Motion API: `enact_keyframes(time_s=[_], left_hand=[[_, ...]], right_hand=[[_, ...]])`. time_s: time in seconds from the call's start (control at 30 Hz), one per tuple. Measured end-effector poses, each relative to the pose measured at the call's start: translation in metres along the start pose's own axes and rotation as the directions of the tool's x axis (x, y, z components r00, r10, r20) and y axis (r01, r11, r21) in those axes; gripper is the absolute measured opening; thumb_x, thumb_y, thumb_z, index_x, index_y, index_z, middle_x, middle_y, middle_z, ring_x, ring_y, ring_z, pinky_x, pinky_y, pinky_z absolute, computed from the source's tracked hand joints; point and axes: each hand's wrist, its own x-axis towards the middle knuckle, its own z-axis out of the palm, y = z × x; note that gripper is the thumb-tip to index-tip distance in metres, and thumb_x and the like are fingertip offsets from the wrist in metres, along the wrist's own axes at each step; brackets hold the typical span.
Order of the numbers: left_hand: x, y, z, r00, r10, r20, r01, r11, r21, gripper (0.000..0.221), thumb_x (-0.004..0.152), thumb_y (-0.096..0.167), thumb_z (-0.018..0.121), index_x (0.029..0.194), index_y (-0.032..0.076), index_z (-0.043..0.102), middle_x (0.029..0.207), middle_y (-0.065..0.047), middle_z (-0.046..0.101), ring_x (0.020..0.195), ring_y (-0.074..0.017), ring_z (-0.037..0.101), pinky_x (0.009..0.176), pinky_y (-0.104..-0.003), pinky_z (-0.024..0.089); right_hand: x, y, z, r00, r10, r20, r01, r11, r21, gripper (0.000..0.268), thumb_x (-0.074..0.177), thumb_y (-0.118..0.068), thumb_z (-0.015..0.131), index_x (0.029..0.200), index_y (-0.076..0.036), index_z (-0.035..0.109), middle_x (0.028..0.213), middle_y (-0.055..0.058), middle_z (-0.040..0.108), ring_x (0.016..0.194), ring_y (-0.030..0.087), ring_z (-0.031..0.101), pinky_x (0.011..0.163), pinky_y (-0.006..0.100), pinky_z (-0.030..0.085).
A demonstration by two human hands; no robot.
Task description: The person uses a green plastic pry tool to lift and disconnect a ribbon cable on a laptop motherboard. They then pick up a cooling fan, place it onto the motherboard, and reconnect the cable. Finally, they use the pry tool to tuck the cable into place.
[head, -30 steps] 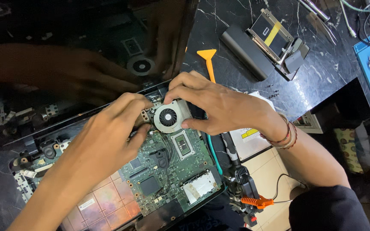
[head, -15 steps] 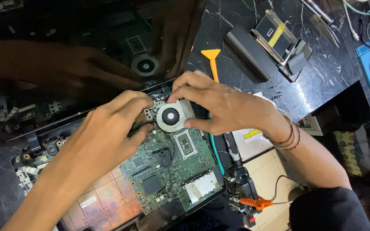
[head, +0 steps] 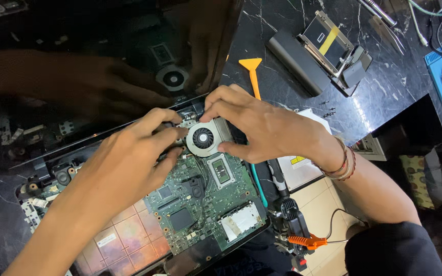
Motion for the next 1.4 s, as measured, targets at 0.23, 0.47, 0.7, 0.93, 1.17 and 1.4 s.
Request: enact_keyframes(time_s=[0.23,0.47,0.7,0.93,1.17,1.4], left_hand=[[-0.003,-0.003,0.007,0.984,0.16,-0.084,-0.144,0.975,0.17,0.031,0.101,0.014,0.07,0.131,0.006,0.074,0.138,-0.007,0.058,0.094,-0.033,0.074,0.058,-0.053,0.067],[0.002,0.004,0.002,0.999,-0.037,0.009,0.037,0.999,0.024,0.03,0.1,0.017,0.069,0.127,0.009,0.061,0.132,-0.003,0.066,0.092,-0.0334,0.073,0.07,-0.056,0.058],[0.0,0.0,0.008,0.996,0.047,-0.07,-0.044,0.998,0.048,0.023,0.098,0.016,0.068,0.12,0.007,0.068,0.136,-0.003,0.065,0.102,-0.0345,0.073,0.073,-0.059,0.06],[0.0,0.004,0.001,0.999,0.016,-0.032,-0.015,0.999,0.038,0.024,0.102,0.016,0.069,0.123,0.005,0.068,0.135,-0.003,0.065,0.095,-0.0324,0.074,0.068,-0.054,0.061],[-0.001,0.012,-0.002,0.934,0.113,-0.338,-0.135,0.99,-0.044,0.011,0.11,0.014,0.071,0.106,0.004,0.071,0.113,-0.008,0.074,0.087,-0.0272,0.073,0.074,-0.044,0.058],[-0.002,0.017,-0.007,0.944,0.08,-0.319,-0.147,0.97,-0.192,0.017,0.118,0.008,0.048,0.119,0.001,0.064,0.105,-0.011,0.072,0.076,-0.0221,0.066,0.072,-0.04,0.048]], right_hand=[[0.0,0.001,-0.002,1.0,-0.003,-0.001,0.003,0.999,0.034,0.05,0.1,-0.019,0.081,0.138,-0.006,0.053,0.143,0.016,0.051,0.135,0.036,0.054,0.114,0.051,0.046],[-0.001,-0.001,-0.005,0.999,0.042,0.022,-0.044,0.997,0.065,0.051,0.099,-0.02,0.084,0.139,-0.008,0.054,0.145,0.014,0.052,0.139,0.034,0.053,0.116,0.049,0.045],[-0.002,-0.005,-0.004,0.999,0.015,-0.042,-0.011,0.997,0.076,0.052,0.096,-0.014,0.086,0.138,-0.008,0.055,0.142,0.014,0.055,0.138,0.033,0.055,0.118,0.047,0.044],[-0.005,-0.018,-0.002,0.993,0.008,-0.116,0.003,0.996,0.088,0.042,0.103,-0.014,0.079,0.138,-0.008,0.058,0.139,0.013,0.057,0.135,0.032,0.06,0.118,0.046,0.047],[-0.011,-0.042,0.0,0.924,-0.092,-0.37,0.115,0.992,0.041,0.018,0.117,-0.016,0.055,0.106,-0.003,0.06,0.12,0.018,0.064,0.111,0.034,0.066,0.102,0.047,0.051],[-0.026,-0.063,0.018,0.928,0.086,-0.361,-0.065,0.995,0.07,0.028,0.106,-0.003,0.064,0.134,-0.005,0.057,0.126,0.014,0.066,0.113,0.029,0.066,0.102,0.041,0.055]])
